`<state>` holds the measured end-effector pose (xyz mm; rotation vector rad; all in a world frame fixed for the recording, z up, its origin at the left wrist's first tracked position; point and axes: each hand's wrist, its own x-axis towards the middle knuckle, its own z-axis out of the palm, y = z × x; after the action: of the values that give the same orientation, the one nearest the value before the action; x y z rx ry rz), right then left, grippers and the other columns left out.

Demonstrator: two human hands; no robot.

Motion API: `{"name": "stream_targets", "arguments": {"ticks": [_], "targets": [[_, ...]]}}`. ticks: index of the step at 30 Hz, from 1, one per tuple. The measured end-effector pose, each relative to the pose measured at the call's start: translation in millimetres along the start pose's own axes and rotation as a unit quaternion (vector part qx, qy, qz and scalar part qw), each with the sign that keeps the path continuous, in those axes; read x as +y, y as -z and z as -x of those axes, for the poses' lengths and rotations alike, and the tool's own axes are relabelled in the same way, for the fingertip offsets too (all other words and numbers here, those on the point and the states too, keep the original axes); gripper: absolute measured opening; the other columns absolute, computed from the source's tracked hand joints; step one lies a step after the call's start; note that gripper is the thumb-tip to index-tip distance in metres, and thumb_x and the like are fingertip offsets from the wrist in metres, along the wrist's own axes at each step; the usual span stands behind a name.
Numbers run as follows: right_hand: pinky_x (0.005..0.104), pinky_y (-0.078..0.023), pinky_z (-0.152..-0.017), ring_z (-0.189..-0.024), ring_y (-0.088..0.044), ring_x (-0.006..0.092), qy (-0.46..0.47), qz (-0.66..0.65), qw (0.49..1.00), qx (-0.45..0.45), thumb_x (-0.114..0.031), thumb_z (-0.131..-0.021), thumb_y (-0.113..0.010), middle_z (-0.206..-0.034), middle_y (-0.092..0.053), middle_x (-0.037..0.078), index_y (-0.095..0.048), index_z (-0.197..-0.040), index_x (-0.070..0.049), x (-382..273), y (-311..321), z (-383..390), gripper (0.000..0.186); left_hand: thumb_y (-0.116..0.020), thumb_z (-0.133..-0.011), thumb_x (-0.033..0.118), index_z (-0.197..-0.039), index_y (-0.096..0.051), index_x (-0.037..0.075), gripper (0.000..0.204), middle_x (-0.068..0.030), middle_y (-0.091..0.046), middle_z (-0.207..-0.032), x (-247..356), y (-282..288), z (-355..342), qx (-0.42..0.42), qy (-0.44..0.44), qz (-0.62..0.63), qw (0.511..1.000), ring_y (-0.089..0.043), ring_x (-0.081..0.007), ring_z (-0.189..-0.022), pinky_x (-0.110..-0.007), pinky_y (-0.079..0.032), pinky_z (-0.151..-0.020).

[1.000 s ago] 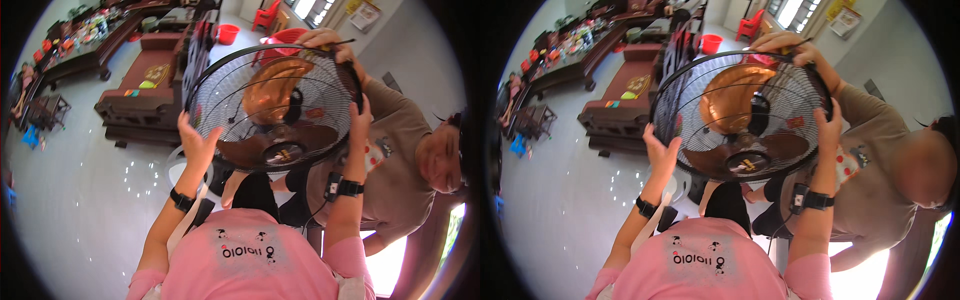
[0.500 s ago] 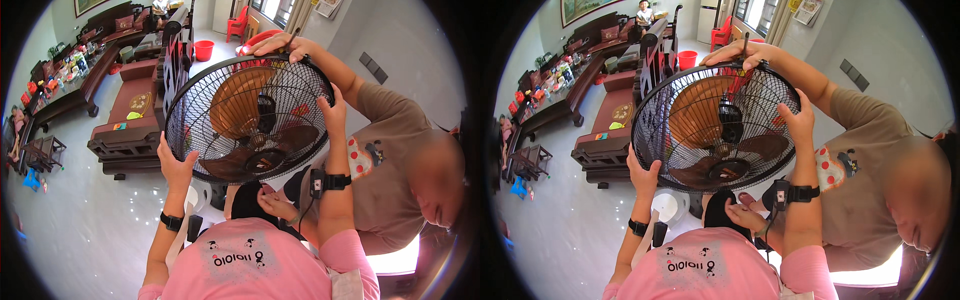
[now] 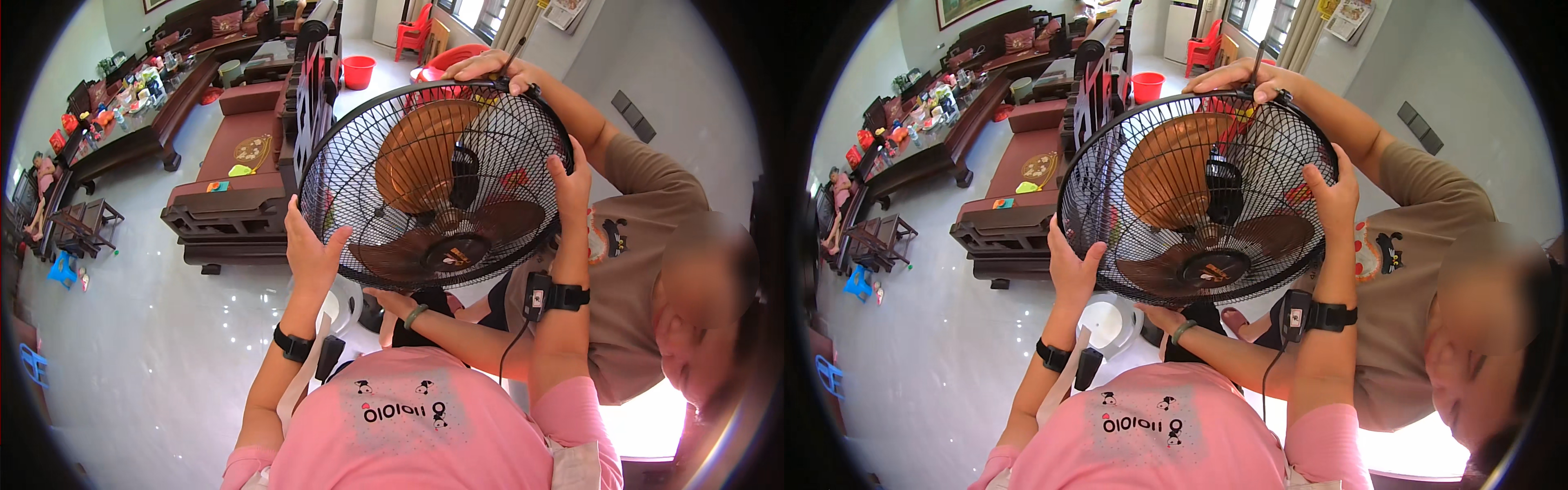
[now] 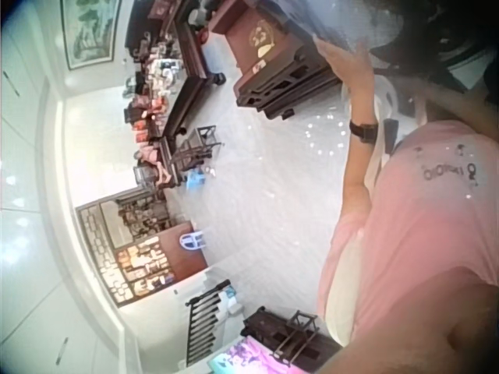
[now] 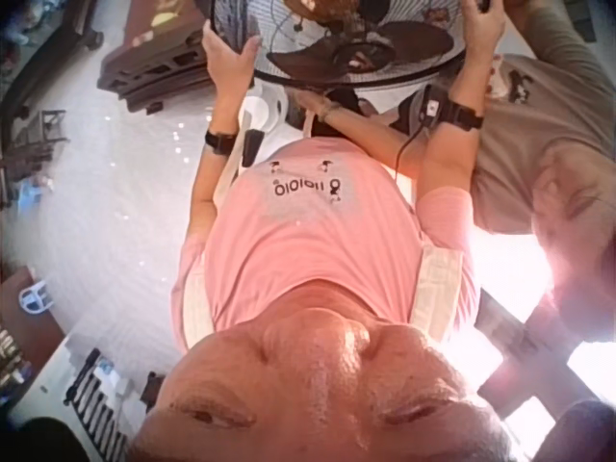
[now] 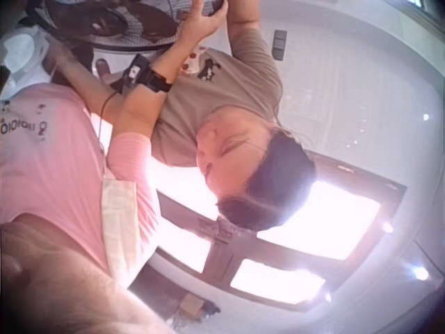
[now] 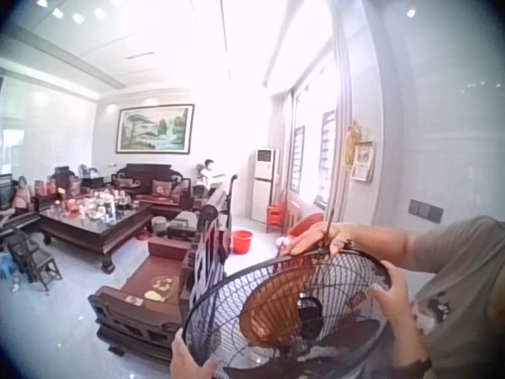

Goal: Using a screwdriver and hands to reassemble or repair the guard of a floor fan.

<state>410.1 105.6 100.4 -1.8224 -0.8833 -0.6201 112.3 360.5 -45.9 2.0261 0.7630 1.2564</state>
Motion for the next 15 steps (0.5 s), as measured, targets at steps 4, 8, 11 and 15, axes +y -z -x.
{"name": "stream_targets", "arguments": {"ticks": [4, 8, 11, 15], "targets": [[0.0368, -0.041, -0.099, -0.114, -0.056, 0.0288, -0.02, 0.02, 1.0, 0.006, -0.038, -0.076, -0.074, -0.122, -0.059, 0.021, -0.052, -0.129, 0.004, -0.4, 1.5, 0.8, 0.071, -0.067, -0.08, 0.057, -0.141, -0.027, -0.006, 0.097, -0.0263, -0.043, -0.133, 5.5, 0.8, -4.7, 0.001, -0.016, -0.028, 0.999, -0.046, -0.0418, -0.122, -0.045, -0.039, -0.099], [0.0364, -0.041, -0.099, -0.113, -0.056, 0.0277, -0.033, -0.002, 0.999, -0.004, -0.039, -0.076, -0.075, -0.123, -0.059, 0.02, -0.052, -0.129, 0.002, -6.7, 1.6, 1.1, 0.071, -0.065, -0.083, 0.055, -0.141, -0.027, -0.006, 0.092, -0.0262, -0.042, -0.133, 10.2, 2.5, -10.3, -0.007, -0.029, -0.027, 0.999, -0.045, -0.0418, -0.122, -0.045, -0.04, -0.099], [0.0364, -0.042, -0.098, -0.113, -0.056, 0.0273, -0.05, -0.011, 0.999, -0.016, -0.04, -0.075, -0.075, -0.122, -0.059, 0.019, -0.052, -0.129, 0.002, -12.0, -0.6, 0.7, 0.072, -0.064, -0.083, 0.055, -0.141, -0.026, -0.005, 0.092, -0.026, -0.042, -0.133, 9.8, 5.7, -12.8, -0.019, -0.021, -0.02, 0.999, -0.045, -0.042, -0.123, -0.045, -0.04, -0.098], [0.0361, -0.042, -0.098, -0.112, -0.057, 0.0275, -0.028, 0.012, 1.0, -0.002, -0.043, -0.075, -0.076, -0.121, -0.059, 0.017, -0.052, -0.128, 0.002, -2.4, 1.4, -0.3, 0.074, -0.062, -0.084, 0.058, -0.143, -0.026, -0.003, 0.092, -0.0253, -0.042, -0.136, 12.9, 7.3, -17.0, -0.05, -0.008, -0.033, 0.998, -0.045, -0.0423, -0.124, -0.046, -0.04, -0.099]]}}
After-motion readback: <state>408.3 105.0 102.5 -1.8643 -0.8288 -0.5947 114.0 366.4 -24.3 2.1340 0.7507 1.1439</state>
